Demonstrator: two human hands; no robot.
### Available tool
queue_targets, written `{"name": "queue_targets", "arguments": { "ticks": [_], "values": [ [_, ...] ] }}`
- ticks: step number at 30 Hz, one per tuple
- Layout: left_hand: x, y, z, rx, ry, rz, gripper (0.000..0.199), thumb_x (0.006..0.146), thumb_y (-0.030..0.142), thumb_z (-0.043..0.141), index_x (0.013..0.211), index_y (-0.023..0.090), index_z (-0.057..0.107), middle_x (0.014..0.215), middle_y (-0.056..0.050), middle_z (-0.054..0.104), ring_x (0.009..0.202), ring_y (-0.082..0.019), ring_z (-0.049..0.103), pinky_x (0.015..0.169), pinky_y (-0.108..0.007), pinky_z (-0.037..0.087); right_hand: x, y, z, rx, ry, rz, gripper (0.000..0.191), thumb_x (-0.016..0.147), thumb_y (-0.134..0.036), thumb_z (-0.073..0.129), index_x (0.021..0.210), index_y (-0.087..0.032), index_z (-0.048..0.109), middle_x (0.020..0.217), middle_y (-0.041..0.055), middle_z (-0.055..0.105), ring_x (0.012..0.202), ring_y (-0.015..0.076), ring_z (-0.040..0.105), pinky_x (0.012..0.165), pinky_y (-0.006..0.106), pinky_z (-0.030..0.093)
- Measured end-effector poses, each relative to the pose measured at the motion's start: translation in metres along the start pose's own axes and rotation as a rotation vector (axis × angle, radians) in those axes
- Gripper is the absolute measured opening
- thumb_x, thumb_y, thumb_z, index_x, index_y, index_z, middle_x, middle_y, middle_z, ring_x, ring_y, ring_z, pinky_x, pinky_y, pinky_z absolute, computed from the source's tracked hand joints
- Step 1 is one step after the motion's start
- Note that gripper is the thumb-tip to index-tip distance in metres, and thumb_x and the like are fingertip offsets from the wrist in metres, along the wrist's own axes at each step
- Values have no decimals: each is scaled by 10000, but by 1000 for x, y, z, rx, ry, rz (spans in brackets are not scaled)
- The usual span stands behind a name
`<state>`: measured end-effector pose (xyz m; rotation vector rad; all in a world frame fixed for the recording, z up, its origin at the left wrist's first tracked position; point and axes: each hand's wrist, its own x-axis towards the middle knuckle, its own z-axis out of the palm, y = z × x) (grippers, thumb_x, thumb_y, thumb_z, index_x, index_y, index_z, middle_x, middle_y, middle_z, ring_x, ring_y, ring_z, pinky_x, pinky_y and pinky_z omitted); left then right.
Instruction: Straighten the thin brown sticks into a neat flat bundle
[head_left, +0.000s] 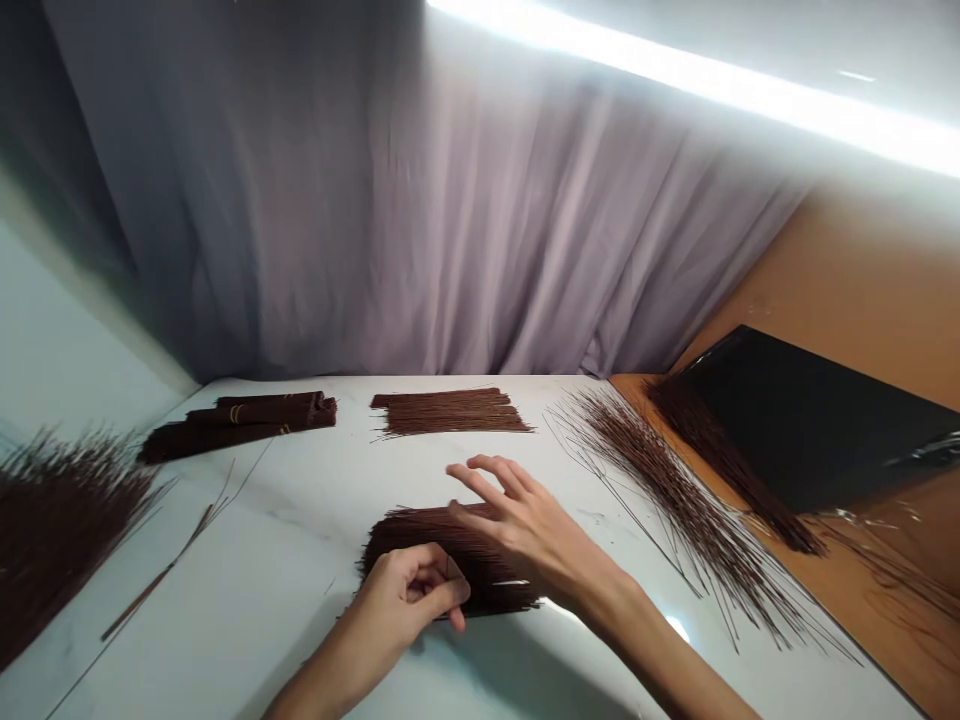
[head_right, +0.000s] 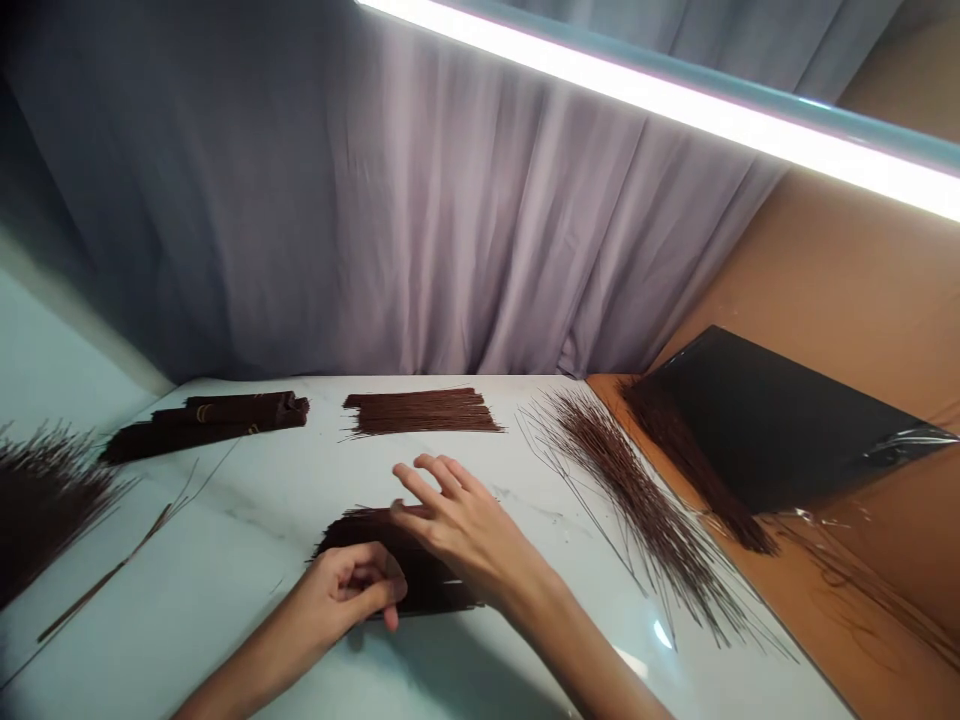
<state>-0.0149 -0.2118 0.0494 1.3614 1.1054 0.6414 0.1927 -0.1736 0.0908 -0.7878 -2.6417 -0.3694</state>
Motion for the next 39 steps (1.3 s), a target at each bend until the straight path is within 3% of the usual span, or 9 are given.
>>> {"name": "queue_targets", "arguments": {
  "ticks": [6, 11, 14, 17, 19, 23, 27, 31, 39],
  "values": [
    [1, 0, -13, -18, 34, 29, 301, 897, 473, 676, 818, 184, 655, 698, -15, 746, 602, -148, 564, 600, -250, 370, -34, 3, 10, 144, -52, 180, 219, 943, -20, 530, 927, -214, 629, 913, 23, 666, 867, 200, 526, 868, 369, 441],
    [3, -2, -13, 11, 61, 40, 314, 894, 487, 682, 821, 182, 668, 707, -30, 745, 724, -194, 649, 697, -275, 445, -40, -4, 12, 194, -44, 281, 217, 968, -56, 516, 847, -209, 611, 815, 22, 655, 797, 197, 508, 803, 355, 412],
    [4, 0, -15, 35, 59, 20, 325, 883, 497, 700, 810, 182, 664, 699, -32, 745, 710, -192, 642, 687, -276, 447, -48, 6, 6, 332, -1, 391, 132, 1015, -182, 549, 1022, -240, 667, 986, 34, 691, 913, 200, 578, 840, 352, 449],
    [4, 4, -19, 58, 54, 18, 330, 891, 500, 691, 807, 181, 666, 701, -28, 741, 696, -182, 622, 669, -267, 430, -61, 19, -4, 596, 14, 575, 401, 1025, -367, 576, 1411, -283, 507, 1183, 51, 669, 1019, 187, 626, 858, 327, 505],
    [4, 5, -22, 69, 52, 20, 336, 893, 503, 685, 805, 180, 666, 697, -25, 733, 685, -176, 606, 653, -261, 412, -68, 27, -9, 774, -38, 641, 411, 1030, -413, 557, 1414, -273, 513, 1161, 44, 683, 974, 170, 651, 758, 275, 522],
    [4, 4, -23, 71, 44, 2, 353, 883, 525, 683, 809, 181, 656, 692, -19, 721, 585, -144, 517, 574, -250, 326, -72, 34, -9, 942, -134, 574, 223, 1013, -399, 596, 1039, -224, 731, 985, 22, 694, 885, 160, 633, 785, 274, 506],
    [2, 6, -23, 65, 14, -11, 359, 884, 534, 671, 809, 184, 648, 701, -10, 707, 579, -133, 447, 572, -250, 280, -71, 32, 1, 859, -96, 546, 224, 951, -419, 684, 1098, -261, 745, 1033, 39, 613, 947, 182, 581, 874, 314, 492],
    [1, 9, -21, 69, 4, -21, 354, 889, 526, 652, 804, 183, 636, 707, -12, 703, 582, -131, 401, 571, -254, 260, -70, 30, 8, 700, -49, 461, 143, 989, -329, 636, 985, -285, 772, 1018, 45, 602, 956, 202, 528, 851, 334, 460],
    [3, 5, -20, 68, 3, 5, 261, 889, 427, 658, 793, 185, 641, 681, -17, 695, 669, -167, 486, 625, -259, 315, -68, 33, 12, 595, 92, 378, 161, 1018, -252, 584, 982, -244, 740, 936, 42, 673, 884, 204, 516, 788, 337, 423]
  ]
}}
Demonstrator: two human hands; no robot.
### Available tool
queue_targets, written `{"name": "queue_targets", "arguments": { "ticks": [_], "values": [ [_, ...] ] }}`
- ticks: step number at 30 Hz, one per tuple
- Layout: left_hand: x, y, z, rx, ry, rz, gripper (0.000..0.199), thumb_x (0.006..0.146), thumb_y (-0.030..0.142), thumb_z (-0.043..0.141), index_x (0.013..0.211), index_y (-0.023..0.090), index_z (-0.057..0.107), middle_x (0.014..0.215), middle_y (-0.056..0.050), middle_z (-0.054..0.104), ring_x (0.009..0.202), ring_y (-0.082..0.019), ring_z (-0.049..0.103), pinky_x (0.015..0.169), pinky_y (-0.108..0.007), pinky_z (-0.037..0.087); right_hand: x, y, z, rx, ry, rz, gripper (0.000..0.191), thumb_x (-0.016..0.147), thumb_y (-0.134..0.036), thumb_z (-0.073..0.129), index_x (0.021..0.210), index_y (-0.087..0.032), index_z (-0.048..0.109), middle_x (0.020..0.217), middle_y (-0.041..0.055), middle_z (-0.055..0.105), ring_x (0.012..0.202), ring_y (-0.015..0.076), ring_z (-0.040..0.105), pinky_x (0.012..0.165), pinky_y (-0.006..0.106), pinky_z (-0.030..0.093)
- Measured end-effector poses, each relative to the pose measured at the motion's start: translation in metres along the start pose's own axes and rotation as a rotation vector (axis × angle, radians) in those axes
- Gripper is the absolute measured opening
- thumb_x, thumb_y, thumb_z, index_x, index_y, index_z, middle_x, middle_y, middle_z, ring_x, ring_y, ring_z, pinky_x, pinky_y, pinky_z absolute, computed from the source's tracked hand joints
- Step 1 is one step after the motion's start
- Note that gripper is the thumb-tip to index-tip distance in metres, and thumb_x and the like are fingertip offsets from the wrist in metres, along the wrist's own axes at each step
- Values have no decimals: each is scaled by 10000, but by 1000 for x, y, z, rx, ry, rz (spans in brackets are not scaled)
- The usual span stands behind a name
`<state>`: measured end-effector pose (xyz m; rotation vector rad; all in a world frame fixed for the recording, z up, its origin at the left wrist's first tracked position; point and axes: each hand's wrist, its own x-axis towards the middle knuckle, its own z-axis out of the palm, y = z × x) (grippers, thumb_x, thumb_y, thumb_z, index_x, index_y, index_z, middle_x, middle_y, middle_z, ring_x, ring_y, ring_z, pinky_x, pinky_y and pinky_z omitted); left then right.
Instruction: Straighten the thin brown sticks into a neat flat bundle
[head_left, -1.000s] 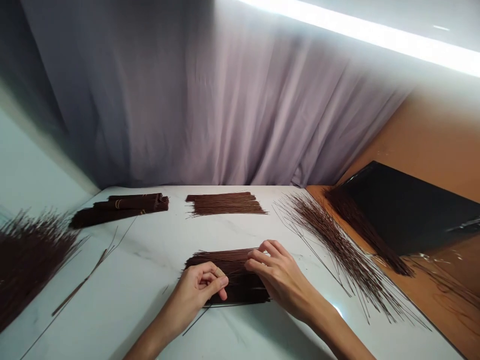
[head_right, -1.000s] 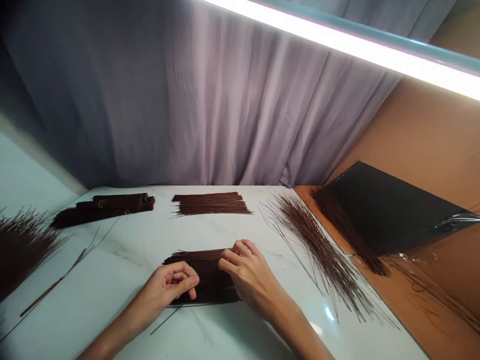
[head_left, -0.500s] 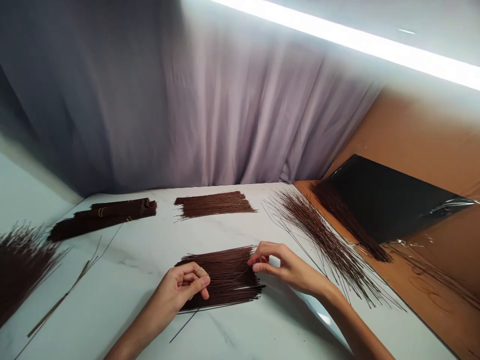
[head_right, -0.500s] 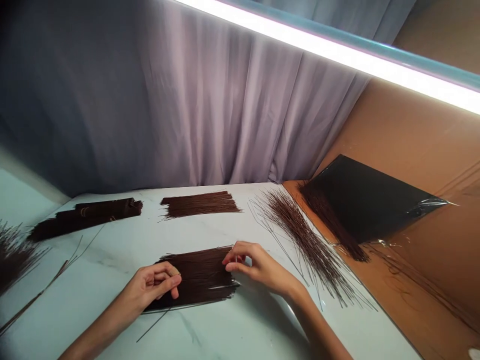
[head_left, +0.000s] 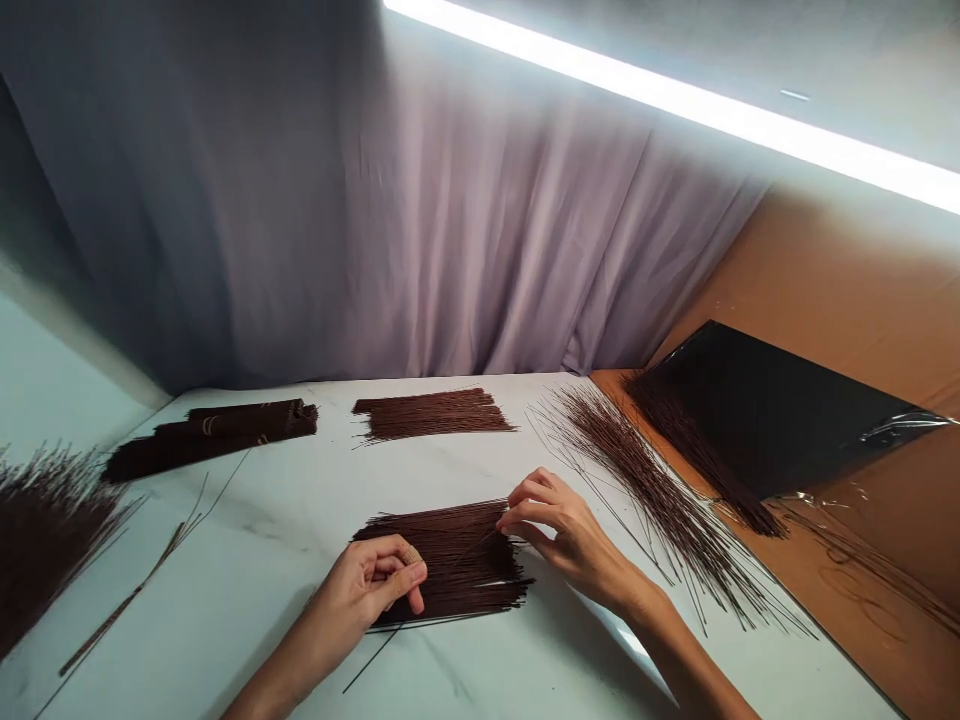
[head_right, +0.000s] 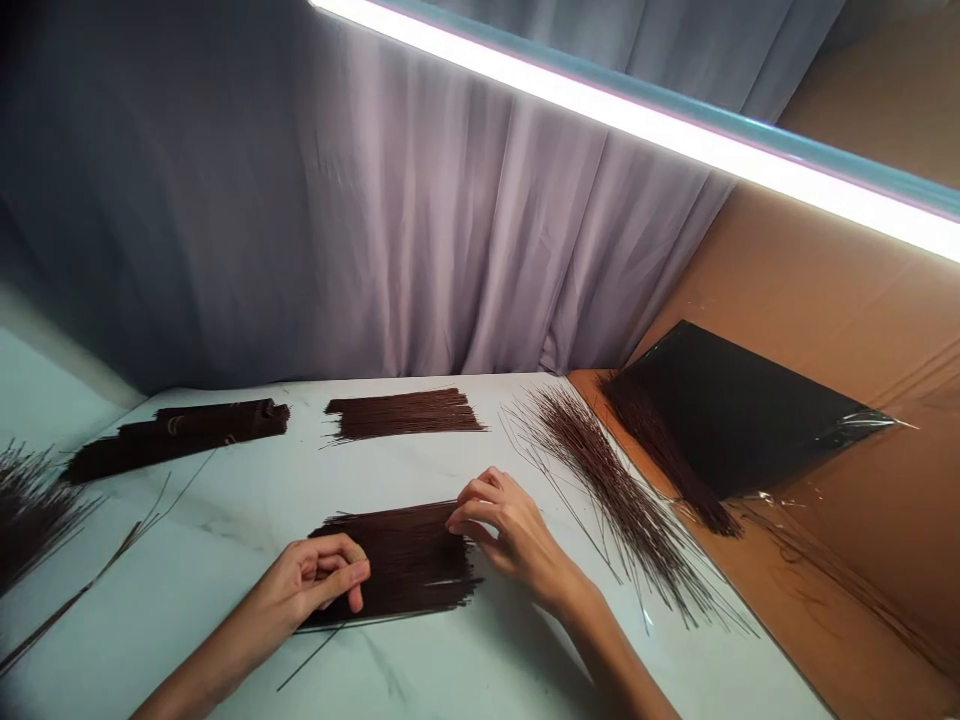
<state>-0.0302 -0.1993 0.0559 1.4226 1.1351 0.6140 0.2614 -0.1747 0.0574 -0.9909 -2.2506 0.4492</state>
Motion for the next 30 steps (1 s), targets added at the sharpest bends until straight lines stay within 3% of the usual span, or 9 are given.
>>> {"name": "queue_targets", "arguments": {
  "ticks": [11, 15, 17, 22, 30],
  "values": [
    [0, 0, 0, 48, 4, -4, 281, 898, 449, 628, 785, 192, 630, 695, -24, 690, 748, -196, 581, 741, -280, 436, -9, -3, -18, 171, -167, 199, 174, 1000, -395, 621, 961, -257, 719, 995, 24, 667, 971, 197, 589, 895, 334, 461],
    [1, -2, 2, 57, -7, 1, 282, 894, 448, 637, 779, 191, 623, 697, -22, 679, 749, -201, 603, 746, -284, 461, -5, -8, -13, 230, -34, 230, 241, 1030, -394, 567, 1221, -284, 663, 1176, 42, 654, 1092, 202, 591, 987, 348, 452],
    [2, -4, 2, 53, -12, 4, 272, 893, 440, 648, 788, 191, 627, 699, -19, 681, 748, -201, 614, 742, -281, 463, -2, -10, -5, 222, 19, 196, 258, 1053, -370, 520, 1263, -284, 644, 1180, 52, 662, 1089, 206, 593, 976, 355, 456],
    [5, -10, -1, 42, 4, 0, 309, 911, 480, 632, 794, 194, 632, 677, -18, 689, 723, -199, 617, 717, -275, 456, -3, -7, 10, 136, -47, 213, 153, 1015, -358, 595, 981, -246, 692, 939, 19, 707, 889, 195, 603, 834, 328, 467],
    [8, -8, -6, 51, 120, -15, 371, 890, 550, 629, 775, 197, 642, 683, -24, 691, 736, -206, 606, 723, -280, 449, -3, -12, 10, 308, -123, 217, 169, 1028, -274, 560, 907, -204, 655, 909, 15, 661, 814, 144, 596, 746, 251, 460]
  ]
}}
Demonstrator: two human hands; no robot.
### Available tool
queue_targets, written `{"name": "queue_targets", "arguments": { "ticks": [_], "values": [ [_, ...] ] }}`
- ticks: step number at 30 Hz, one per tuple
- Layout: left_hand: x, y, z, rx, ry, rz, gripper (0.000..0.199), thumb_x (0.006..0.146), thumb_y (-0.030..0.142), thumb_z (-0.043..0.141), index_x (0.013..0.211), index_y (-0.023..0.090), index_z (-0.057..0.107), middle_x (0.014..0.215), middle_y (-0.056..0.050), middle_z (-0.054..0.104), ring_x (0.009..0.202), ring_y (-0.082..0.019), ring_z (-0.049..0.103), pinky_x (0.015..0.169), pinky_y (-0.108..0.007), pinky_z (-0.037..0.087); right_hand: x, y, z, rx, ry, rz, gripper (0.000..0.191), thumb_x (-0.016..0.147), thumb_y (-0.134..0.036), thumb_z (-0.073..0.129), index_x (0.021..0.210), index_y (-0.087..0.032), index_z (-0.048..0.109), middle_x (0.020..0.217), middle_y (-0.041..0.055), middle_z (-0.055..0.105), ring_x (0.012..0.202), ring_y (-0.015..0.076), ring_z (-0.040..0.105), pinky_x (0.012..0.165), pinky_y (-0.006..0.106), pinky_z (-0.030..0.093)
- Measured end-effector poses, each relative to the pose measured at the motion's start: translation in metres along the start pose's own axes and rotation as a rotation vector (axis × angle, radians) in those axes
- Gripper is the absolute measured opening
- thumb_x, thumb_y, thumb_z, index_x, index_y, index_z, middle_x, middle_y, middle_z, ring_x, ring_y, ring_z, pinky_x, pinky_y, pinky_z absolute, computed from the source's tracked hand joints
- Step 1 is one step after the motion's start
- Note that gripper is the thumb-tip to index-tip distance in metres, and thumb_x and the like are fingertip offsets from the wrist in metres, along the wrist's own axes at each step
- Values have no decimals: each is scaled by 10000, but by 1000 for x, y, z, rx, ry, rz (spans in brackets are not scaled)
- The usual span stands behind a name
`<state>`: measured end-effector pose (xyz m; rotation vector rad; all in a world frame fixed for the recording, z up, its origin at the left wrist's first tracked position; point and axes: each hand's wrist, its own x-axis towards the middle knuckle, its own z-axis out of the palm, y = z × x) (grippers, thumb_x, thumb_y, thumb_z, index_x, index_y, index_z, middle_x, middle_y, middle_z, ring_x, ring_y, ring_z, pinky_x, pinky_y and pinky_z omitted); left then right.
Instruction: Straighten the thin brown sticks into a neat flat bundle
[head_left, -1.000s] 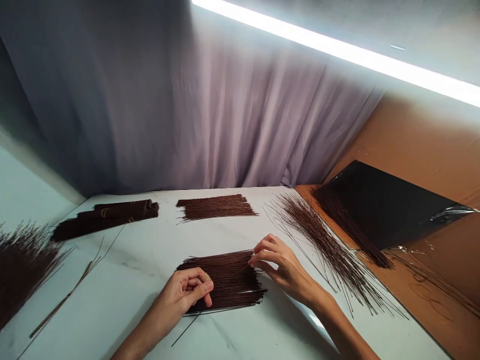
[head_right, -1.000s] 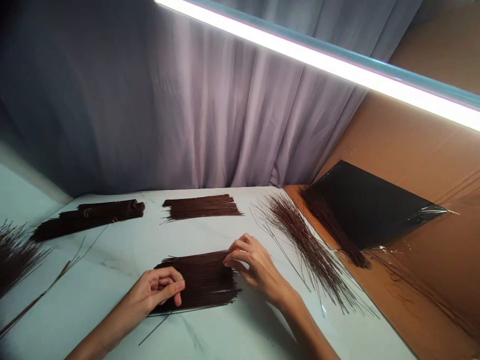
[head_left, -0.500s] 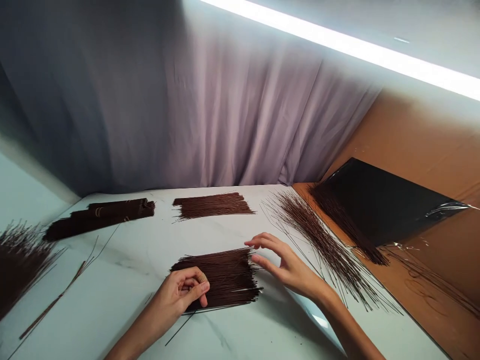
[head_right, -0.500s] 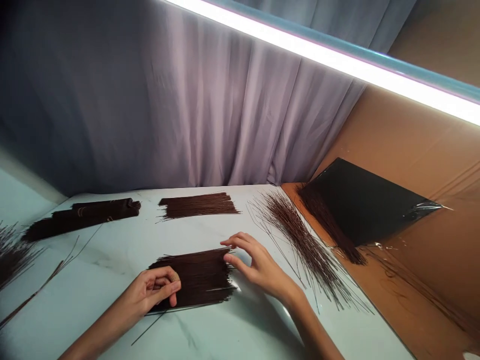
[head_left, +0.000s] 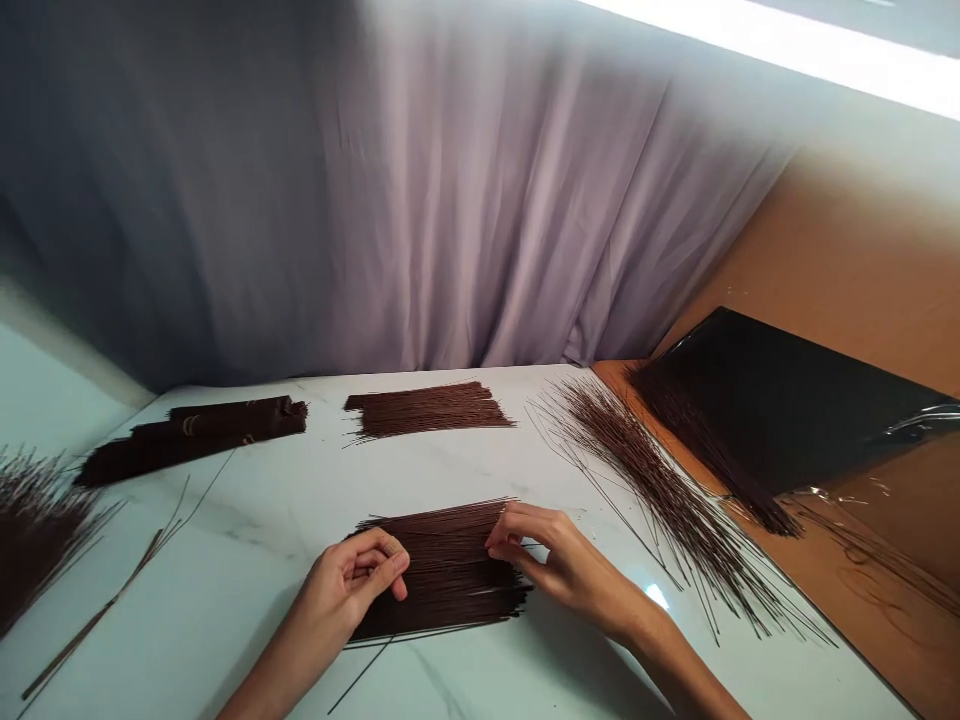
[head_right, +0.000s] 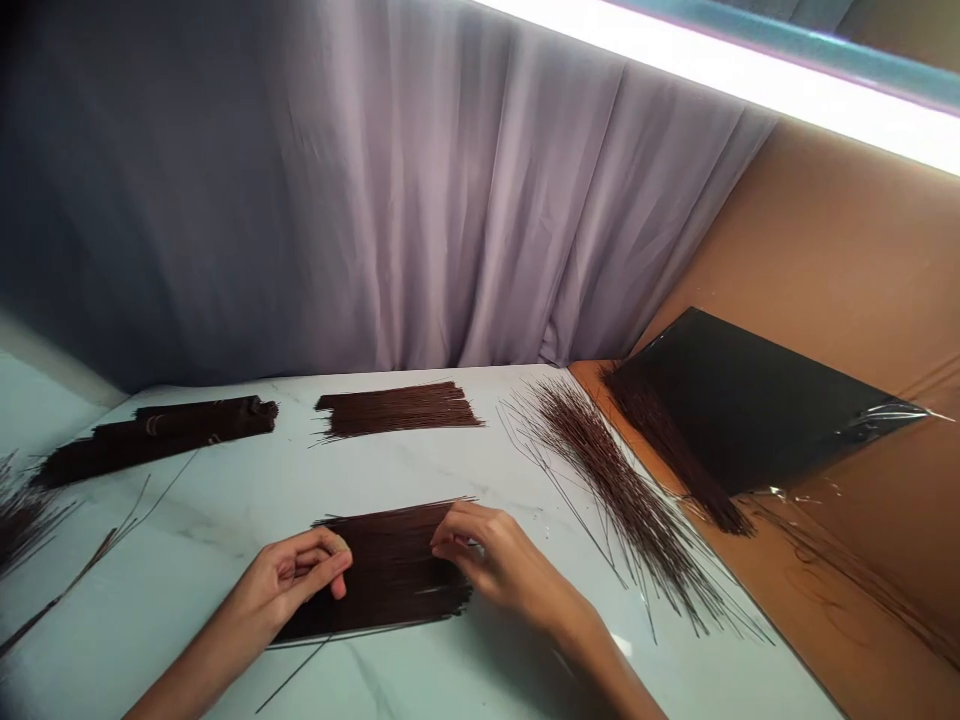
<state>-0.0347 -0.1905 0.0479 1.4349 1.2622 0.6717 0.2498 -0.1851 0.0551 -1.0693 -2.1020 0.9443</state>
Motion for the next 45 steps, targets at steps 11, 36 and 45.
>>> {"name": "queue_targets", "arguments": {
  "ticks": [11, 36, 45],
  "values": [
    [-1, -3, 2, 5, -63, 7, 320, 914, 496, 639, 794, 199, 643, 693, -25, 700, 747, -207, 631, 733, -286, 479, 4, -1, 1, 92, 100, 83, 234, 999, -382, 597, 879, -205, 691, 866, 20, 692, 804, 173, 599, 758, 289, 480],
    [-4, 3, -2, 7, -56, -7, 353, 879, 543, 662, 780, 204, 643, 667, -14, 683, 672, -187, 579, 663, -271, 434, -1, 5, -14, 139, 142, 124, 240, 951, -438, 665, 996, -211, 732, 939, 46, 693, 895, 197, 638, 834, 333, 493],
    [-5, 6, -2, -46, -98, 6, 358, 909, 538, 644, 832, 189, 623, 711, -27, 713, 621, -144, 509, 577, -244, 372, -2, 0, -22, 95, 289, 117, 314, 993, -465, 588, 1224, -261, 650, 1200, 67, 673, 1029, 222, 615, 919, 368, 486]
  ]
}}
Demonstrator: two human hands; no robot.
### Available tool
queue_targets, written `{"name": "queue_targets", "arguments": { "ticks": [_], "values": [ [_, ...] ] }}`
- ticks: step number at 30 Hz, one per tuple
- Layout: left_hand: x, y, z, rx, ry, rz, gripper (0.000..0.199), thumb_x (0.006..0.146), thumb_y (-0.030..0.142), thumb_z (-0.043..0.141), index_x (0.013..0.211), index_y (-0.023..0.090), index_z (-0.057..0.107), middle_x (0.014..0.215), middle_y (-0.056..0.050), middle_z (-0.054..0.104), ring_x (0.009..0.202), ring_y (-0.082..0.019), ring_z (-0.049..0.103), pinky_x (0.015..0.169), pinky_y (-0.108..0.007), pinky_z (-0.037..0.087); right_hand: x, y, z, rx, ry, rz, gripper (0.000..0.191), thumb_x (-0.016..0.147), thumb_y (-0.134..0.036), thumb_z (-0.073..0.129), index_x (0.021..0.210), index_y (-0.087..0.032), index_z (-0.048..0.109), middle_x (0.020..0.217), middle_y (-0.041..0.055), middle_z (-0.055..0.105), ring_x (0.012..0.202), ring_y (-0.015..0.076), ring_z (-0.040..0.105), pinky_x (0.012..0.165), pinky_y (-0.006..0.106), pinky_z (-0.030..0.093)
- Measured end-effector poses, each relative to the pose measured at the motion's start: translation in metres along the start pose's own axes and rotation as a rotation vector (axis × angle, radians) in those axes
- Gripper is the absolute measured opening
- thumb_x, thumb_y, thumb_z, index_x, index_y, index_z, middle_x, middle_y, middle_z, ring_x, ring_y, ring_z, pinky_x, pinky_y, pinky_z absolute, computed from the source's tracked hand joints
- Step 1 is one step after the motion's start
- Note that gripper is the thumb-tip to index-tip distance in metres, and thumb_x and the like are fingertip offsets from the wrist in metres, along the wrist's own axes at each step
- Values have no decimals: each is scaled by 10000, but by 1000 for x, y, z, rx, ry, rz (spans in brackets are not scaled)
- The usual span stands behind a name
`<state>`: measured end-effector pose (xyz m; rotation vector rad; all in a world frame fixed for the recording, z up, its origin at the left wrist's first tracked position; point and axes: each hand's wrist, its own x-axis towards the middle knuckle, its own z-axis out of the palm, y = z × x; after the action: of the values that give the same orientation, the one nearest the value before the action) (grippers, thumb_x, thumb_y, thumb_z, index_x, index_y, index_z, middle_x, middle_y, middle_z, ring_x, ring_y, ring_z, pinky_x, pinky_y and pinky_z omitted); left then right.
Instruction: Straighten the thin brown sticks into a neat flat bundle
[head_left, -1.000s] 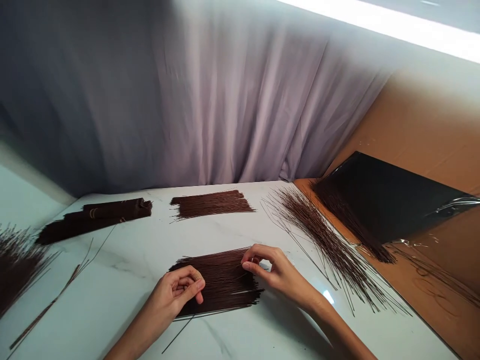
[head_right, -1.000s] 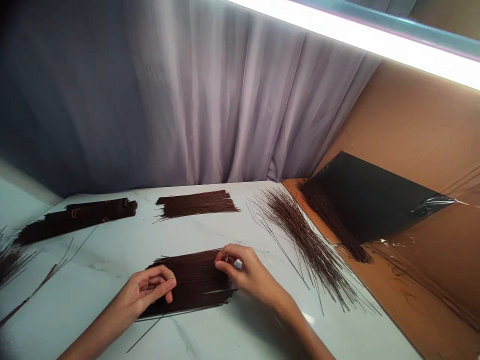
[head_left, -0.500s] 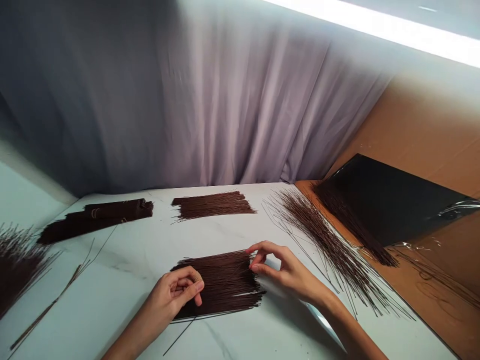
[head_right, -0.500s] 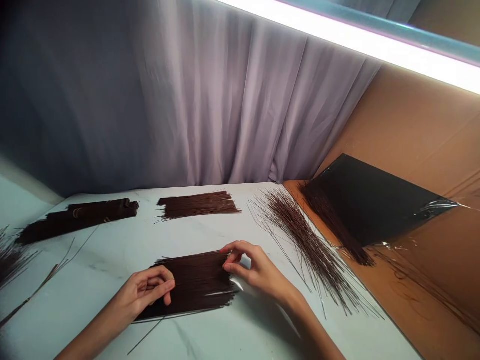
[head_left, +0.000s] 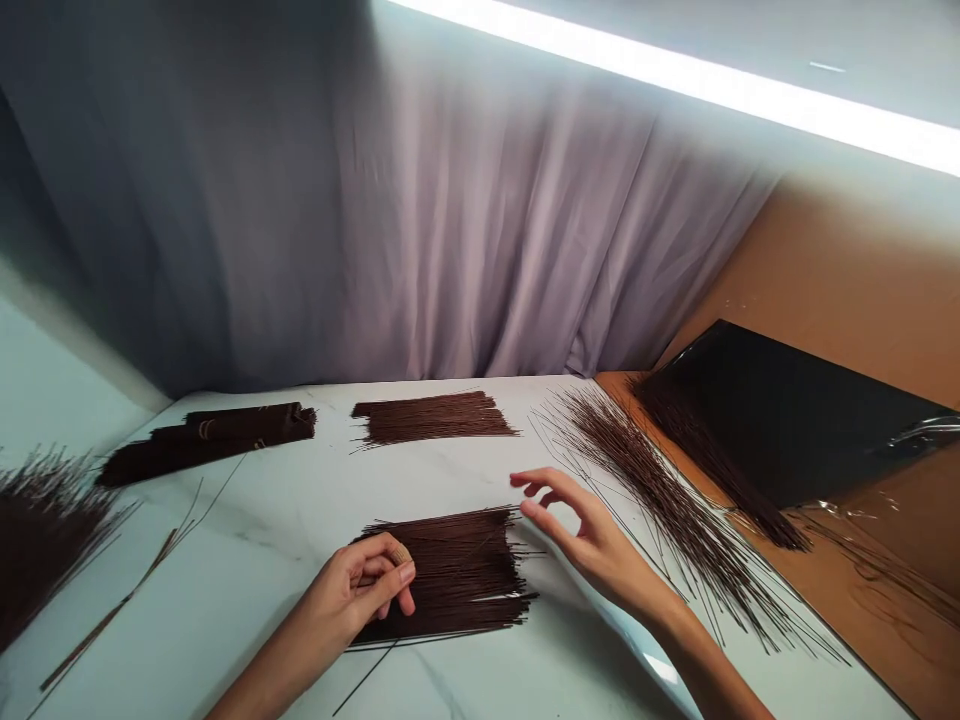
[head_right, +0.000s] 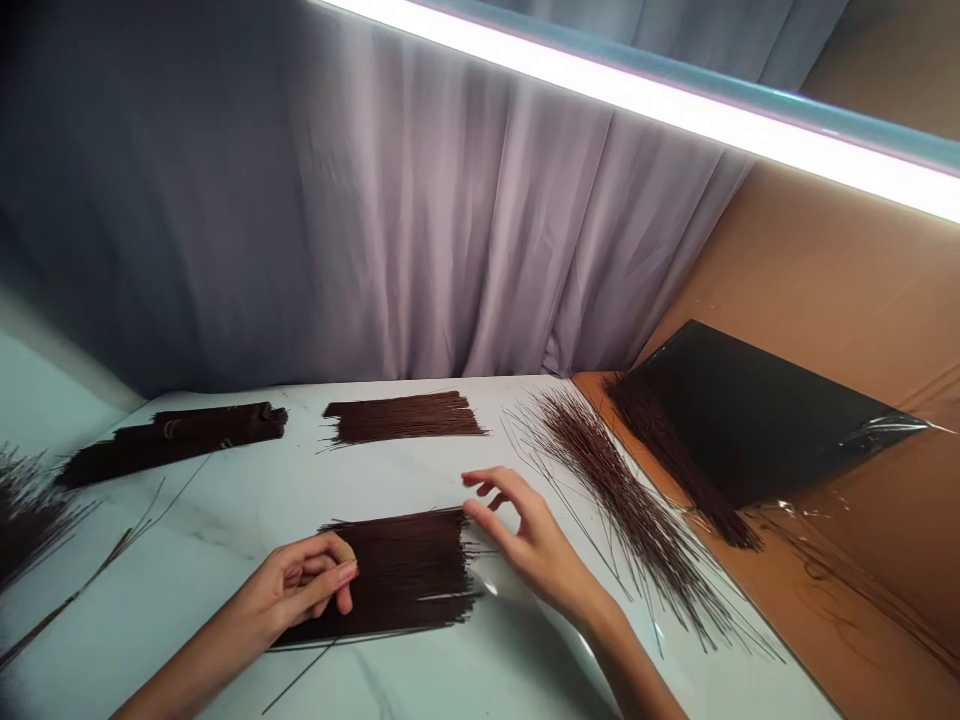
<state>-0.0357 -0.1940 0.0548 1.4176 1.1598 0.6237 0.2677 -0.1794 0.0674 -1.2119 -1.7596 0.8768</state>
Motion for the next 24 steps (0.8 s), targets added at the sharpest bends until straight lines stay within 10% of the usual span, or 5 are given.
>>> {"name": "queue_targets", "arguments": {
  "ticks": [6, 14, 24],
  "values": [
    [-8, 27, 9, -160, -10, 43, 347, 929, 539, 627, 875, 197, 610, 833, -81, 786, 683, -171, 618, 618, -265, 451, -9, -7, 43, 147, 539, 71, 356, 1027, -546, 451, 985, -235, 620, 783, 24, 581, 779, 205, 570, 724, 317, 487],
    [14, 48, 42, -313, 286, 115, 386, 874, 629, 641, 911, 249, 586, 1029, -75, 816, 1014, -267, 701, 960, -361, 484, -31, -22, 118, 333, 55, 118, 483, 922, -679, 559, 860, -210, 657, 694, 29, 677, 625, 167, 618, 583, 255, 476],
    [19, 8, 37, 193, 272, 265, 249, 936, 513, 614, 959, 268, 656, 989, -54, 769, 936, -266, 702, 880, -342, 523, -19, -7, 53, 36, 167, 6, 382, 1007, -537, 508, 872, -210, 653, 752, 25, 668, 708, 183, 631, 652, 273, 475]
  ]
}}
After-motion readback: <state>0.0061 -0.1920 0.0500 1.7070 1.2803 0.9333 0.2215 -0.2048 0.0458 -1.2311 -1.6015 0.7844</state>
